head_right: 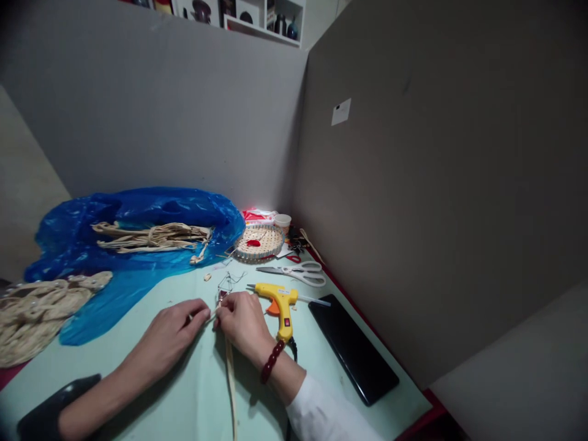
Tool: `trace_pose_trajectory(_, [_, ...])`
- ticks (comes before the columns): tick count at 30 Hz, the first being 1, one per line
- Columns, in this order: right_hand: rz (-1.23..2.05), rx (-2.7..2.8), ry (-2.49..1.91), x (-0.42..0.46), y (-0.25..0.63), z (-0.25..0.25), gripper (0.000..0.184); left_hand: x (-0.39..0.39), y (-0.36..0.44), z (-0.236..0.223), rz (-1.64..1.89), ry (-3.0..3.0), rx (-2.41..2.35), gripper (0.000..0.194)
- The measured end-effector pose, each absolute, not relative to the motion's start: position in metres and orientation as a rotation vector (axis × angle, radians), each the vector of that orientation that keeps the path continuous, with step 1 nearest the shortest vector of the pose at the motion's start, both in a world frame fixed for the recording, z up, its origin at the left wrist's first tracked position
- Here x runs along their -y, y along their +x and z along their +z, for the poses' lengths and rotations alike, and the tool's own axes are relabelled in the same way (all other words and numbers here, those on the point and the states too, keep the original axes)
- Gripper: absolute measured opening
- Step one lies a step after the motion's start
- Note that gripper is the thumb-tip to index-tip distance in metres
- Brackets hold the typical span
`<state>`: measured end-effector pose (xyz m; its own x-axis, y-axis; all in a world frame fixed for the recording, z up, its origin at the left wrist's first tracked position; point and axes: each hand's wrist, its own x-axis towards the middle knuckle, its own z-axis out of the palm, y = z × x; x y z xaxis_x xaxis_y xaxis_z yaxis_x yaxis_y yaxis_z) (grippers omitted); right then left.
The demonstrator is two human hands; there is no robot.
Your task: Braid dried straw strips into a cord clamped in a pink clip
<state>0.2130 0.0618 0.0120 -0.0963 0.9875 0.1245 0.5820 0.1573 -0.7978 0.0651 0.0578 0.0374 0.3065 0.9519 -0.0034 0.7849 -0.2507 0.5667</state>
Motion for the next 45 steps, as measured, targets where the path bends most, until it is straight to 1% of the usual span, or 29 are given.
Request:
trace_pose_trajectory(2, [0.717, 1.8, -1.518, -0.059, 0.213, 0.014, 0.021, -0.07, 0.064, 0.034, 0.551, 1.998, -1.486, 0.021])
trace_pose_trajectory(8, [0.605, 1.924, -1.593, -0.054, 0.215, 0.025, 0.021, -0.087, 0.072, 0.021, 0.541, 1.551, -1.283, 0.019])
trace_pose_trajectory(12, [0.527, 1.989, -1.652, -0.051, 0.214, 0.029, 0.02, -0.086, 0.074, 0.02, 0.595, 1.39, -1.238, 0.013])
trace_pose_trajectory(15, [0.476, 2.011, -1.676, -0.05, 0.215, 0.029, 0.019, -0.087, 0.074, 0.016, 0.655, 1.359, -1.209, 0.023])
trace_pose_trajectory(18, [0.493, 2.04, -1.643, -0.051, 0.219, 0.03, 0.018, -0.091, 0.074, 0.01, 0.685, 1.354, -1.198, 0.032])
trace_pose_trajectory(21, [0.546, 2.08, -1.583, -0.054, 0.226, 0.035, 0.018, -0.094, 0.074, 0.004, 0.674, 1.332, -1.183, 0.032])
trace_pose_trajectory(24, [0.533, 2.091, -1.59, -0.055, 0.233, 0.041, 0.02, -0.096, 0.072, 0.002, 0.646, 1.325, -1.169, 0.028])
trace_pose_trajectory(29, [0.38, 2.068, -1.68, -0.049, 0.229, 0.044, 0.022, -0.095, 0.073, 0.003, 0.601, 1.332, -1.197, 0.032])
trace_pose_trajectory(34, [0.237, 2.101, -1.738, -0.035, 0.21, 0.037, 0.024, -0.091, 0.072, 0.005, 0.616, 1.284, -1.18, 0.038])
trace_pose_trajectory(37, [0.113, 2.204, -1.719, -0.028, 0.201, 0.03, 0.021, -0.088, 0.069, 0.009, 0.63, 1.227, -1.117, 0.033])
trace_pose_trajectory(40, [-0.032, 2.324, -1.67, -0.023, 0.194, 0.022, 0.023, -0.083, 0.067, 0.016, 0.635, 1.189, -1.033, 0.025])
trace_pose_trajectory(43, [-0.056, 2.419, -1.608, -0.022, 0.189, 0.018, 0.024, -0.081, 0.066, 0.018, 0.649, 1.183, -0.977, 0.023])
trace_pose_trajectory(45, [-0.016, 2.457, -1.56, -0.023, 0.191, 0.021, 0.022, -0.081, 0.067, 0.017, 0.645, 1.183, -0.974, 0.022])
